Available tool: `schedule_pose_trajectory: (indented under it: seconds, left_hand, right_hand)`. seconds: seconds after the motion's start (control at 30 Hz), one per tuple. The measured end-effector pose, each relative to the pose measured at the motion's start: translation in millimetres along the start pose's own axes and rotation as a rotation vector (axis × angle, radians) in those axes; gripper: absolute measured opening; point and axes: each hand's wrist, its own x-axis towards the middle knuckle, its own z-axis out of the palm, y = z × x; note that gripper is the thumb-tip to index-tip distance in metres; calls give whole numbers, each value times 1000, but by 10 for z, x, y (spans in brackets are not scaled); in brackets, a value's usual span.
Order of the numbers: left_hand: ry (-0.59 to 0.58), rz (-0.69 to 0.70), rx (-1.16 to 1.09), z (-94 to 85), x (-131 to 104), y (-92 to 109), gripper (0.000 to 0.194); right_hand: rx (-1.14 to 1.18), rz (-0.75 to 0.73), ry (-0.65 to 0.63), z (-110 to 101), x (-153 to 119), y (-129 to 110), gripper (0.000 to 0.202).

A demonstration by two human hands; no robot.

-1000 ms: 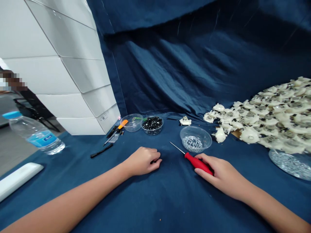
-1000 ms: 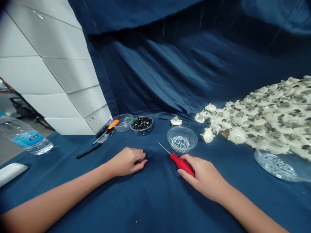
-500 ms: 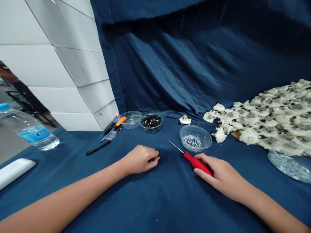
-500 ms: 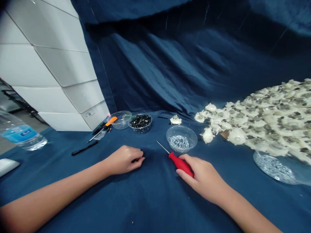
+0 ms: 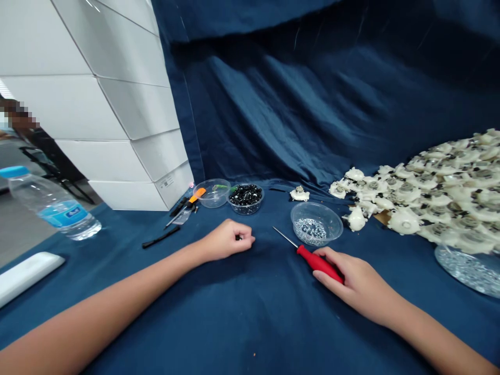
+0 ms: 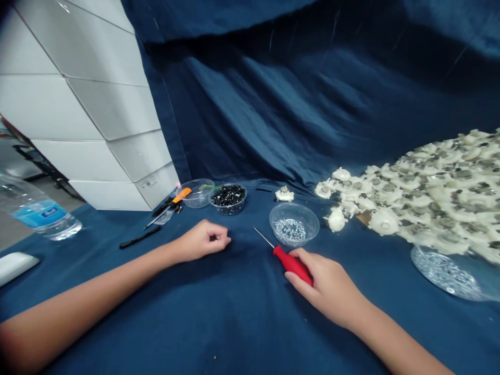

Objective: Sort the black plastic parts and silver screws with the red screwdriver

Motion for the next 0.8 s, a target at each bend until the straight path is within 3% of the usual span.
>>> schedule_pose_trajectory:
  seconds: [0.07,0.2,0.3,0.4,0.63,0.73,0.8]
  left_hand:
    - [93,-7,-75,-255,210,49,41]
    - [400,29,-47,-773,749,54,44]
    - [473,0,52,-936,1065,-73,43]
    - [464,-15,95,-892,1209,-245,43]
    - [412,-12,186,-705,1225,-548,30]
    - [434,65,245,-657,1253,-481,22]
    - [454,125,298,-577,1264,-307,21]
  right_hand:
    - [13,-8,10,9,18,2,24]
    - [23,-21,25,19,31,5,25]
    - [26,-29,19,15,22,0,26]
    - [25,-29,14,5,17,8,27]
    - [39,-25,26,-4,48,50,26]
    - [72,-33,49,5,61,61,25]
    - [107,-38,92,20,59,80,26]
